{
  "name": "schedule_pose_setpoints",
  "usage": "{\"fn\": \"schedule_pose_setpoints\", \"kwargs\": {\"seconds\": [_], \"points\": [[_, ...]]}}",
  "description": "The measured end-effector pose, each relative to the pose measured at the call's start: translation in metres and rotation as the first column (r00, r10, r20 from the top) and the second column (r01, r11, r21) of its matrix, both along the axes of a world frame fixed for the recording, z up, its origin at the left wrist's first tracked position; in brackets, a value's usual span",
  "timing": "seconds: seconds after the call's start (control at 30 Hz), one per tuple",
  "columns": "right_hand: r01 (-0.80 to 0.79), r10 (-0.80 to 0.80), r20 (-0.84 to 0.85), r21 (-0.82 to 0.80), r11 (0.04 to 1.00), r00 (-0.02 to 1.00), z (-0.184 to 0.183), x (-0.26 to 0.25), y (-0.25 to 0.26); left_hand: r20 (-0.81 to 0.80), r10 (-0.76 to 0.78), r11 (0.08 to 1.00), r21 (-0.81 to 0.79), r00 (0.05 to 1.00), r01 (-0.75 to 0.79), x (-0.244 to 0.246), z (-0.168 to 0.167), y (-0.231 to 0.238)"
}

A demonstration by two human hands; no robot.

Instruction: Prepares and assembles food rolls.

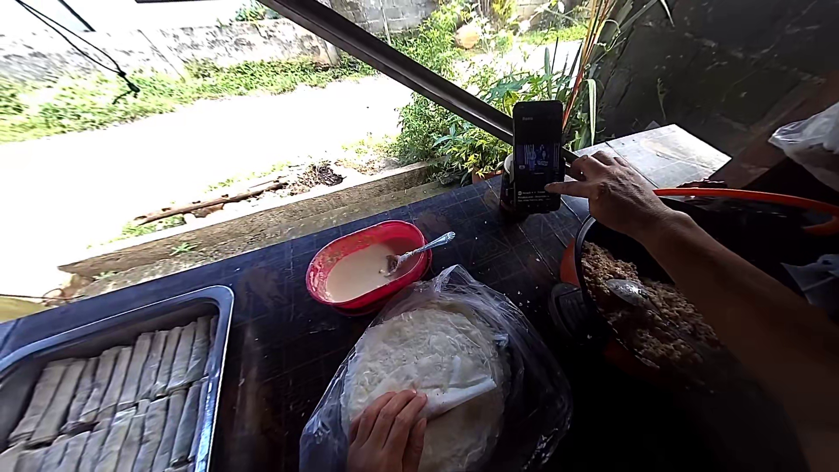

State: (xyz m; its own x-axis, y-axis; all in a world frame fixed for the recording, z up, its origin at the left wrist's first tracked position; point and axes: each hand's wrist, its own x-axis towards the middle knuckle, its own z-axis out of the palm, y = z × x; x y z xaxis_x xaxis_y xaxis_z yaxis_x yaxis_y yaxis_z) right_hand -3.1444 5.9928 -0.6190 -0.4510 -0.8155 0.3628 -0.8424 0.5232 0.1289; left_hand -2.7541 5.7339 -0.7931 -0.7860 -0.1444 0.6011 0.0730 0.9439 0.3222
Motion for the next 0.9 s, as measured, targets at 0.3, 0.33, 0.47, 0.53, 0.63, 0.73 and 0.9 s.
{"fn": "schedule_pose_setpoints", "kwargs": {"seconds": [0.3,0.33,0.47,0.53,0.63,0.73,0.9], "points": [[-0.039,0.040,0.030,-0.027,0.999,0.999,0.000,-0.006,-0.001,0.018,-0.001,1.000,0.011,1.000,0.001,0.000,0.001,0.001],[-0.038,0.039,0.033,-0.029,0.999,0.999,-0.001,-0.007,-0.001,0.020,-0.001,1.000,0.011,1.000,0.001,0.000,0.002,0.001],[-0.050,0.051,0.020,-0.045,0.998,0.998,-0.003,-0.011,-0.003,0.014,-0.003,1.000,0.009,1.000,0.003,-0.001,0.002,0.001],[-0.061,0.062,0.012,-0.059,0.996,0.998,-0.003,-0.012,-0.003,0.019,-0.012,1.000,0.011,1.000,0.011,-0.001,0.003,0.001],[-0.068,0.069,0.019,-0.061,0.996,0.997,-0.002,-0.013,-0.003,0.023,-0.016,1.000,0.012,1.000,0.016,-0.001,0.004,0.001],[-0.071,0.073,0.025,-0.075,0.995,0.997,-0.003,-0.014,-0.003,0.026,-0.014,1.000,0.012,1.000,0.013,0.000,0.005,0.001],[-0.057,0.060,0.028,-0.082,0.995,0.998,-0.003,-0.016,-0.005,0.032,-0.013,1.000,0.013,0.999,0.013,0.000,0.004,0.001]]}}
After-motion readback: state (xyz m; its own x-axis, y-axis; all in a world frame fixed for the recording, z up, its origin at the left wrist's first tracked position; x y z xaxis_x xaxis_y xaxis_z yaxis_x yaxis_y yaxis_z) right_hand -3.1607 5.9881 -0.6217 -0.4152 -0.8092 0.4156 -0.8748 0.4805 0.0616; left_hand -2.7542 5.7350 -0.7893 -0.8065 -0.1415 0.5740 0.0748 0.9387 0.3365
